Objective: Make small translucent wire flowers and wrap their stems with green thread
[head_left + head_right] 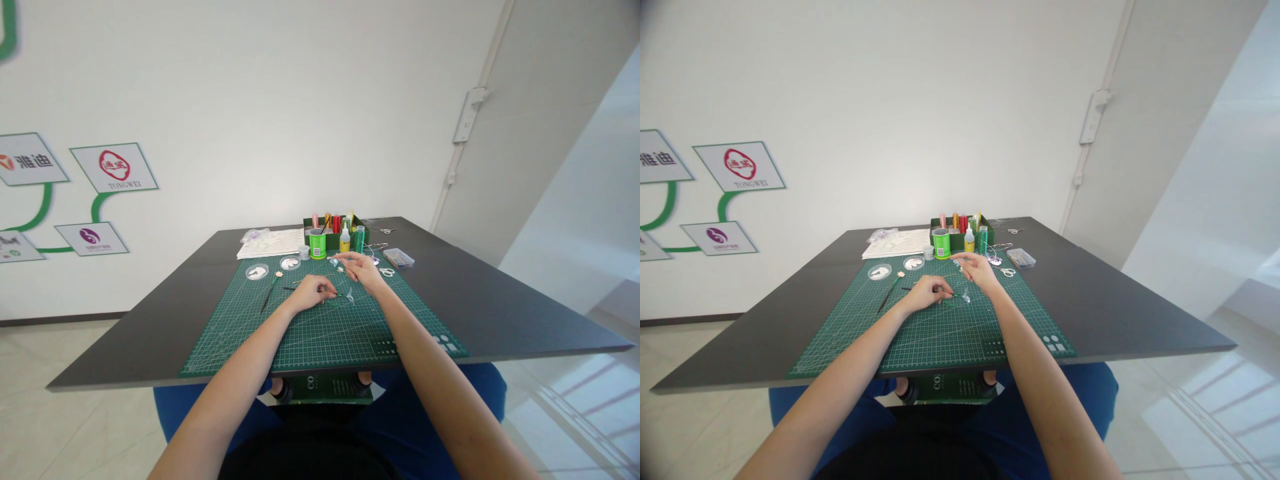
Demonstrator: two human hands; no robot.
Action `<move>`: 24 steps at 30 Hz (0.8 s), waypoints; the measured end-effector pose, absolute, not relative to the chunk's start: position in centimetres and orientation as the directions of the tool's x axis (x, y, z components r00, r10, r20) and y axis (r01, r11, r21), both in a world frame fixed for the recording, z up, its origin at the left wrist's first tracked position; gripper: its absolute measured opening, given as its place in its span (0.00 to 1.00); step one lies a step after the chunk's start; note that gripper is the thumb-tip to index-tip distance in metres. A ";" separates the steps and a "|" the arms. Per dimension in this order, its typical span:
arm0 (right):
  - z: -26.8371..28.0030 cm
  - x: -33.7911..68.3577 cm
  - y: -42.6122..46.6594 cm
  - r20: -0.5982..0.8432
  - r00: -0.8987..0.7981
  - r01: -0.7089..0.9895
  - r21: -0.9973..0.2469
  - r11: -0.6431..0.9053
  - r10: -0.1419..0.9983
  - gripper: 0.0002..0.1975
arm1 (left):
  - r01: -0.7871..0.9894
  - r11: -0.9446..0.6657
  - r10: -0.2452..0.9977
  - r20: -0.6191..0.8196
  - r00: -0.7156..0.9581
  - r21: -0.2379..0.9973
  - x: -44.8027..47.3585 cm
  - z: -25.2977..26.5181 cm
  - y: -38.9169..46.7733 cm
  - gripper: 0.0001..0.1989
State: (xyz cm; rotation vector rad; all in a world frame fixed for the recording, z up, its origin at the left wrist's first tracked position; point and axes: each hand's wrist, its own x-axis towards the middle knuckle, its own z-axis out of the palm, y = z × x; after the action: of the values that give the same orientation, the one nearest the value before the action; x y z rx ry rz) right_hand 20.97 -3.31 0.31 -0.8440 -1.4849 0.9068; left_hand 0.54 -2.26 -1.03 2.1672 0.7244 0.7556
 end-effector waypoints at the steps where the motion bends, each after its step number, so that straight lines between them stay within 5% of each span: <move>1: 0.3 21.0 -3.2 0.437 -0.088 0.026 -0.897 0.440 0.895 0.22 | 0.257 -0.581 0.681 0.289 0.673 0.772 0.6 -1.0 -2.3 0.04; 24: -1.6 21.8 -1.4 0.282 0.006 0.307 -0.914 0.267 0.959 0.20 | 0.095 -0.542 0.701 0.387 0.599 0.835 0.8 -0.4 -2.6 0.10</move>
State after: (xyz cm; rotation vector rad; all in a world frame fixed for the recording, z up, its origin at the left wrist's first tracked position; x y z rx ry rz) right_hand 21.84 -1.44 -1.56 -1.2312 -1.5107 0.7989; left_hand 0.81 -2.58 -0.36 2.0060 0.6303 0.9355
